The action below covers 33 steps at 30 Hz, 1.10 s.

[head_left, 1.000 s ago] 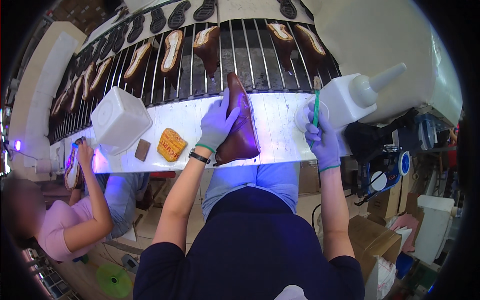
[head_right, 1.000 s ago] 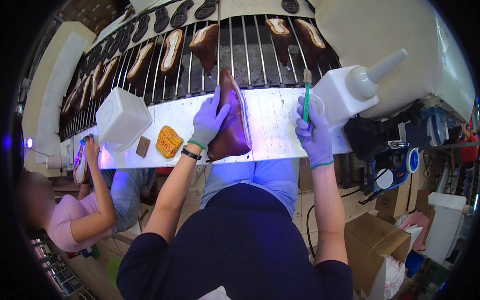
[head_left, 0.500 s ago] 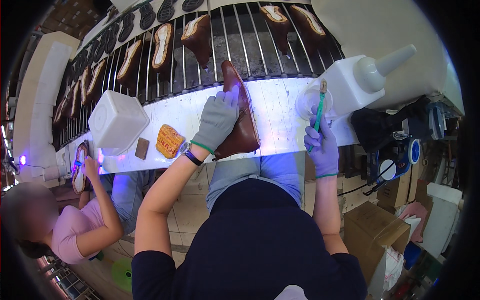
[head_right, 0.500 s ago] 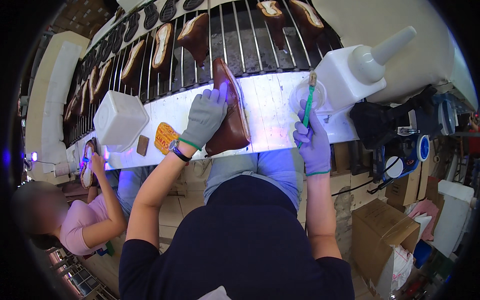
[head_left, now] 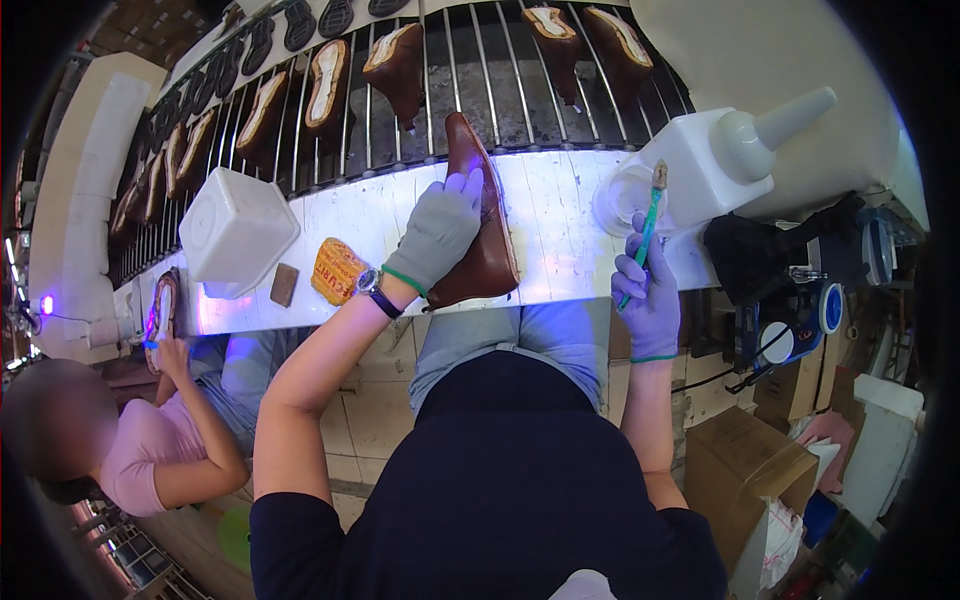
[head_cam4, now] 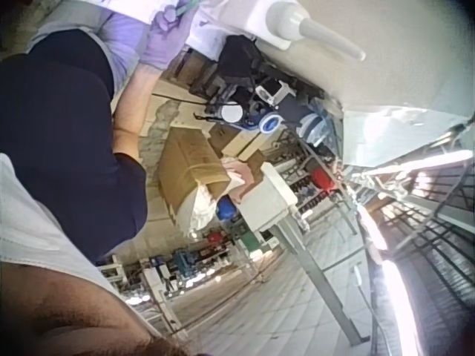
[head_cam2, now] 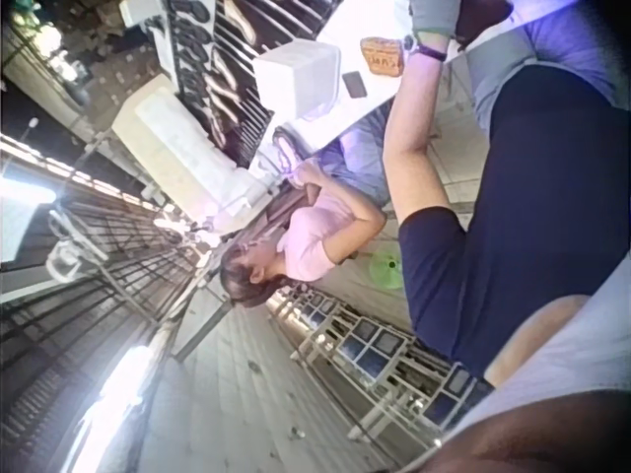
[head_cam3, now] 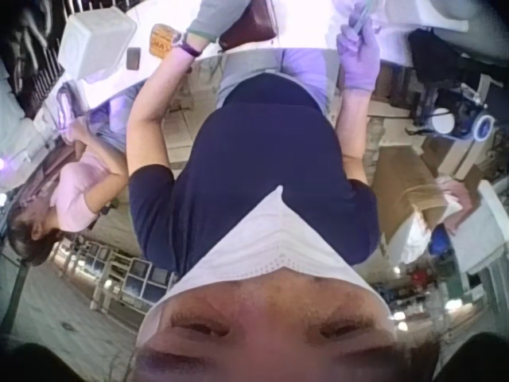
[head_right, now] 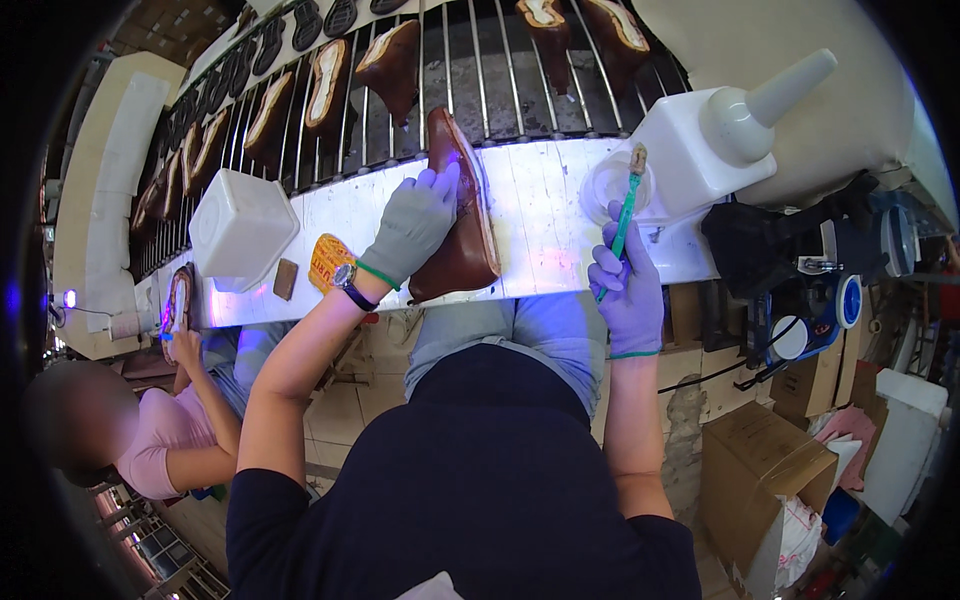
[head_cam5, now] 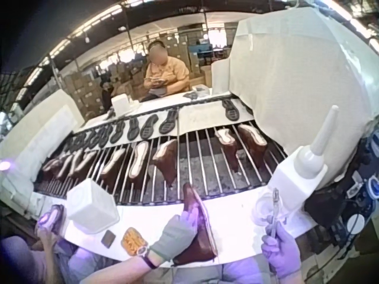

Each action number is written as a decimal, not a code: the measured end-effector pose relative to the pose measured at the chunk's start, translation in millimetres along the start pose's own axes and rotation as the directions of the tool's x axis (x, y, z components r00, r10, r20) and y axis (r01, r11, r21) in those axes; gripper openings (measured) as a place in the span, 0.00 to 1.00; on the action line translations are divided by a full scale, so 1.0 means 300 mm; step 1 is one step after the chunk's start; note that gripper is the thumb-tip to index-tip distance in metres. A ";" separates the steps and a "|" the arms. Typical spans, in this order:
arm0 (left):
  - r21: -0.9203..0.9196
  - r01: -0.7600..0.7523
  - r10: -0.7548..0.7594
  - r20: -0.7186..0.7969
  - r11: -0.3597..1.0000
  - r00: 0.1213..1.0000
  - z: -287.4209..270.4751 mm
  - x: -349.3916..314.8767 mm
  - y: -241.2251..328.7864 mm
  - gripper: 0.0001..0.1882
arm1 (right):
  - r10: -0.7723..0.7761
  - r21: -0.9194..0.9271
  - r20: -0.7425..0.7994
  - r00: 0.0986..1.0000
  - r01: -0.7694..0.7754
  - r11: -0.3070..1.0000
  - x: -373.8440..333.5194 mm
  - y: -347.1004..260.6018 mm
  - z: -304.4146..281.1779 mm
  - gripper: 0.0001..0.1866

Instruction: Applying adhesive or primer to shoe uppers and soles using a brush in a manufacturing setting.

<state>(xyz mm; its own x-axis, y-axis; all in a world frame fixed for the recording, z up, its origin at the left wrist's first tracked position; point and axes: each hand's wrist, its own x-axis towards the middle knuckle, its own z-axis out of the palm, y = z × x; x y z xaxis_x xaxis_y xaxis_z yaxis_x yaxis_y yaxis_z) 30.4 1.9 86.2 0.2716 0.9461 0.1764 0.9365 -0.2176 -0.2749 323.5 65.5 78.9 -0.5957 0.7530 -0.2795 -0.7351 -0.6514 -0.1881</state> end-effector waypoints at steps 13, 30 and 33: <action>0.015 -0.040 0.041 -0.026 0.999 0.999 -0.002 -0.010 0.007 0.14 | -0.024 -0.012 0.009 1.000 0.024 1.000 -0.030 -0.001 -0.007 0.18; -0.595 0.047 -0.096 -0.052 0.802 0.994 -0.037 -0.016 -0.027 0.10 | -0.042 -0.034 -0.033 0.999 0.040 0.999 -0.037 0.008 0.000 0.17; -0.822 0.267 -0.435 0.026 0.504 0.900 -0.005 -0.008 -0.160 0.13 | -0.065 -0.037 -0.059 0.996 0.063 0.997 -0.047 -0.006 -0.002 0.18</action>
<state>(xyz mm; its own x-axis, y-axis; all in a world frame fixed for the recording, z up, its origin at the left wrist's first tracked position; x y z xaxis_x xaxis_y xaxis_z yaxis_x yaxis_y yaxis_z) -14.8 9.8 100.3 -0.1691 0.9524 0.2537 0.7263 -0.0536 0.6852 333.3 56.1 82.7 -0.5267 0.7868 -0.3217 -0.7586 -0.6059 -0.2398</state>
